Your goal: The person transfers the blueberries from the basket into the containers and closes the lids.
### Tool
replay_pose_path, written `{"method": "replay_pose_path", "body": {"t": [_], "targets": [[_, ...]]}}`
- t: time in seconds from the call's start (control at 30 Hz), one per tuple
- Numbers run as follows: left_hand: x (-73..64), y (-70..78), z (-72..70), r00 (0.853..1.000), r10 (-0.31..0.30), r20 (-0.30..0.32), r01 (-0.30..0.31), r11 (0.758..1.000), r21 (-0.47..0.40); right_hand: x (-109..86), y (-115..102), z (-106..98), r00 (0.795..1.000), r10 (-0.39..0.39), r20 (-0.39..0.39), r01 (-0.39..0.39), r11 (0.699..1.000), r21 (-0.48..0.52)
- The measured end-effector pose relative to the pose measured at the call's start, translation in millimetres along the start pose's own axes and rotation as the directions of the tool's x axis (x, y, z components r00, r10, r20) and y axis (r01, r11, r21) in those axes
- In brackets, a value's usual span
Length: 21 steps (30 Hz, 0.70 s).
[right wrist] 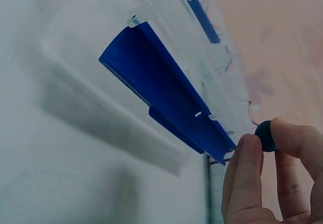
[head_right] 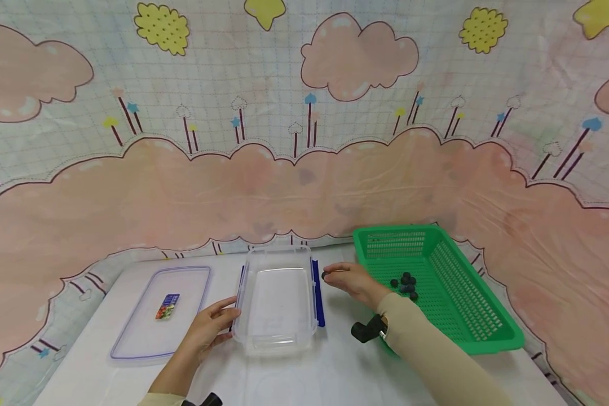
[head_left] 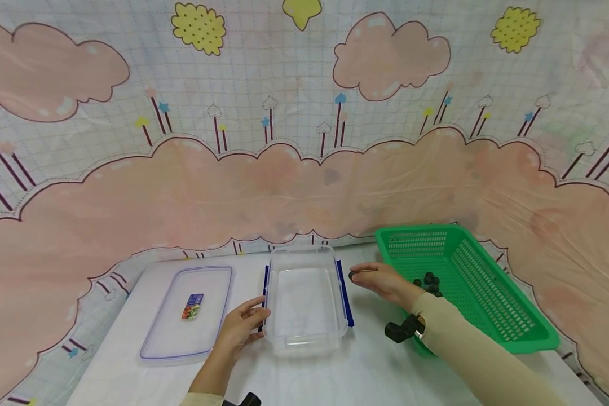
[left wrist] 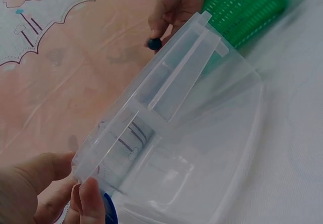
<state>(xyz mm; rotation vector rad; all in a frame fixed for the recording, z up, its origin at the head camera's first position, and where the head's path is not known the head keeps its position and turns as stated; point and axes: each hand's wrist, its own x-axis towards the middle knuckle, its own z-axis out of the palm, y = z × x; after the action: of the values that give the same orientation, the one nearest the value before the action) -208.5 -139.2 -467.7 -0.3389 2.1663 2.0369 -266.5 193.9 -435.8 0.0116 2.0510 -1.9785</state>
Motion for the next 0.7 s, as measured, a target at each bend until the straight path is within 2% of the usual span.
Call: {"method": "replay_pose_path", "body": {"t": [0.2, 0.47, 0.7], "targets": [[0.1, -0.9, -1.0, 1.0, -0.004, 0.003, 0.004, 1.0, -0.001, 9.2, 1, 13, 1.0, 0.005, 0.002, -0.005, 0.999, 0.042], [1.3, -3.3, -0.7, 1.0, 0.008, 0.009, -0.007, 1.0, -0.014, 17.8, -1, 23, 0.999, 0.031, -0.037, -0.031, 1.0, 0.005], [2.4, -3.6, -1.2, 1.0, 0.011, 0.021, -0.01, 1.0, -0.027, 27.5, -13, 26, 1.0, -0.012, -0.003, 0.012, 0.999, -0.045]]}}
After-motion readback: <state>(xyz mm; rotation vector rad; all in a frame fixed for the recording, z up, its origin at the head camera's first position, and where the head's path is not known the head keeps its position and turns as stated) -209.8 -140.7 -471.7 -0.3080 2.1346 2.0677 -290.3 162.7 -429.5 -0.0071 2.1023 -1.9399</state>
